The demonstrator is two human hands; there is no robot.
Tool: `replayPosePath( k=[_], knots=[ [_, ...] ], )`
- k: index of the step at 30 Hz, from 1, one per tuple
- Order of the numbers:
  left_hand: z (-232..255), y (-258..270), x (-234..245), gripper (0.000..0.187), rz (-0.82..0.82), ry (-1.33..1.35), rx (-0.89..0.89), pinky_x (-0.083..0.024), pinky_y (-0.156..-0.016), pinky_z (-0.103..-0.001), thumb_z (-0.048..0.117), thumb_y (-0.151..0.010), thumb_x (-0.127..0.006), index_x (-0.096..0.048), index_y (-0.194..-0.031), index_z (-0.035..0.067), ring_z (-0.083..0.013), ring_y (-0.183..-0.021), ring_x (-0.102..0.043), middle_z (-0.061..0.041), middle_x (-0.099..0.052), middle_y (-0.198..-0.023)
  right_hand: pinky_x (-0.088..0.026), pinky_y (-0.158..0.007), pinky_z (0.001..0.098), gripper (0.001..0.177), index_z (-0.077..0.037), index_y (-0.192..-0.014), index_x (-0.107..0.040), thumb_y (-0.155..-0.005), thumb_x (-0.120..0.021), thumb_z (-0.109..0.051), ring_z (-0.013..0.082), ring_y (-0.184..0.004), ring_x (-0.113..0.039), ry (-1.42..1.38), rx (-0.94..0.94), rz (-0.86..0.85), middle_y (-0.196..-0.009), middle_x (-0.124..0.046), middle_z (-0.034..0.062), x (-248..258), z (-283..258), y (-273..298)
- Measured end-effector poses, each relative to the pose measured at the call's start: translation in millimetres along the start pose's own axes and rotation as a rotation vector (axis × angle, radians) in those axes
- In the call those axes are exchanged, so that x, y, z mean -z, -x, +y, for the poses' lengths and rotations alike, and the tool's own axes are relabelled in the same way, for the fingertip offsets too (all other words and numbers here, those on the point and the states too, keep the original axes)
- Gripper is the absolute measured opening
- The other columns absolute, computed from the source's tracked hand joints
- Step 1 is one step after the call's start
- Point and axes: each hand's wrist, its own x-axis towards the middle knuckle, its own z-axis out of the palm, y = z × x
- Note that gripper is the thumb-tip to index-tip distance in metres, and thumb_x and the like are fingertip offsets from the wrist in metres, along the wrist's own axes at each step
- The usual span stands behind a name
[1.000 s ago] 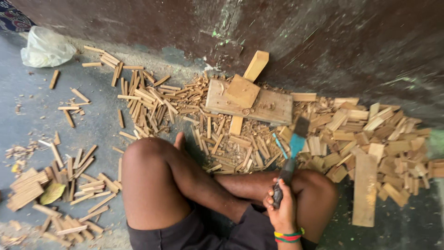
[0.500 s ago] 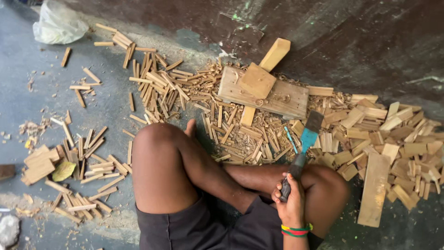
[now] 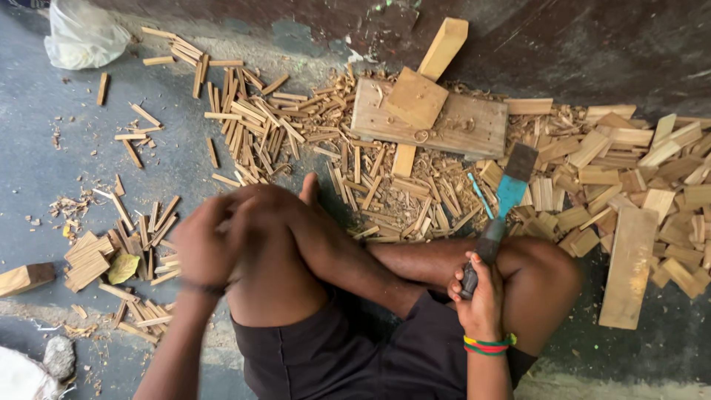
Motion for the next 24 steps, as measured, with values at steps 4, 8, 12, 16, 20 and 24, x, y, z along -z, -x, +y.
replayPosePath(
  k=[4, 8, 12, 16, 20, 24],
  knots=[
    [76, -57, -72, 0.031, -0.317, -0.095, -0.099, -0.056, -0.071, -0.049, 0.043, -0.094, -0.066, -0.071, -0.098, 0.013, -0.0371, -0.082, -0.072, -0.014, -0.075, -0.093, -0.039, -0.042, 0.0256, 0.029, -0.009, -0.115, -0.057, -0.098, -0.065, -0.031, 0.0147, -0.051, -0.05, 0.038, 0.022, -0.027, -0.072, -0.055, 0.0052, -10, -4, 7],
    [84, -101, -184, 0.021, -0.679, -0.41, -0.214, -0.058, -0.072, -0.048, 0.032, -0.097, -0.062, -0.072, -0.105, 0.016, -0.0334, -0.084, -0.074, -0.013, -0.075, -0.102, -0.039, -0.042, 0.0259, 0.029, -0.009, -0.116, -0.058, -0.098, -0.064, -0.031, 0.0148, -0.051, -0.051, 0.005, -0.021, -0.015, -0.072, -0.055, 0.0057, -10, -10, 8],
    [49, -106, -270, 0.021, -0.875, -0.582, -0.401, -0.055, -0.087, -0.048, 0.023, -0.09, -0.065, -0.073, -0.109, 0.02, -0.0296, -0.095, -0.074, -0.009, -0.077, -0.104, -0.04, -0.043, 0.0261, 0.029, -0.009, -0.117, -0.058, -0.099, -0.063, -0.031, 0.0144, -0.052, -0.052, -0.082, -0.065, -0.033, -0.074, -0.056, 0.0051, -5, -7, 1],
    [16, -75, -310, 0.032, -0.862, -0.591, -0.616, -0.054, -0.085, -0.051, 0.023, -0.082, -0.068, -0.072, -0.114, 0.022, -0.0298, -0.099, -0.073, -0.008, -0.075, -0.107, -0.039, -0.041, 0.0257, 0.03, -0.01, -0.118, -0.059, -0.1, -0.061, -0.034, 0.0135, -0.05, -0.052, -0.176, -0.129, -0.061, -0.074, -0.057, 0.005, 8, -4, 3],
    [0, -83, -326, 0.048, -1.01, -0.542, -0.397, -0.056, -0.078, -0.051, 0.029, -0.08, -0.071, -0.066, -0.128, 0.024, -0.034, -0.098, -0.072, -0.01, -0.071, -0.119, -0.04, -0.042, 0.0272, 0.029, -0.01, -0.118, -0.058, -0.099, -0.061, -0.033, 0.0146, -0.05, -0.051, -0.168, -0.134, -0.098, -0.073, -0.057, 0.0057, 7, -6, -2],
    [-14, -83, -323, 0.022, -0.923, -0.674, -0.347, -0.06, -0.082, -0.047, 0.024, -0.101, -0.058, -0.074, -0.114, 0.016, -0.0323, -0.102, -0.075, -0.013, -0.077, -0.112, -0.04, -0.043, 0.0262, 0.03, -0.01, -0.119, -0.059, -0.1, -0.062, -0.033, 0.0137, -0.052, -0.052, -0.206, -0.169, -0.112, -0.074, -0.057, 0.0056, 13, -2, 1]
  ],
)
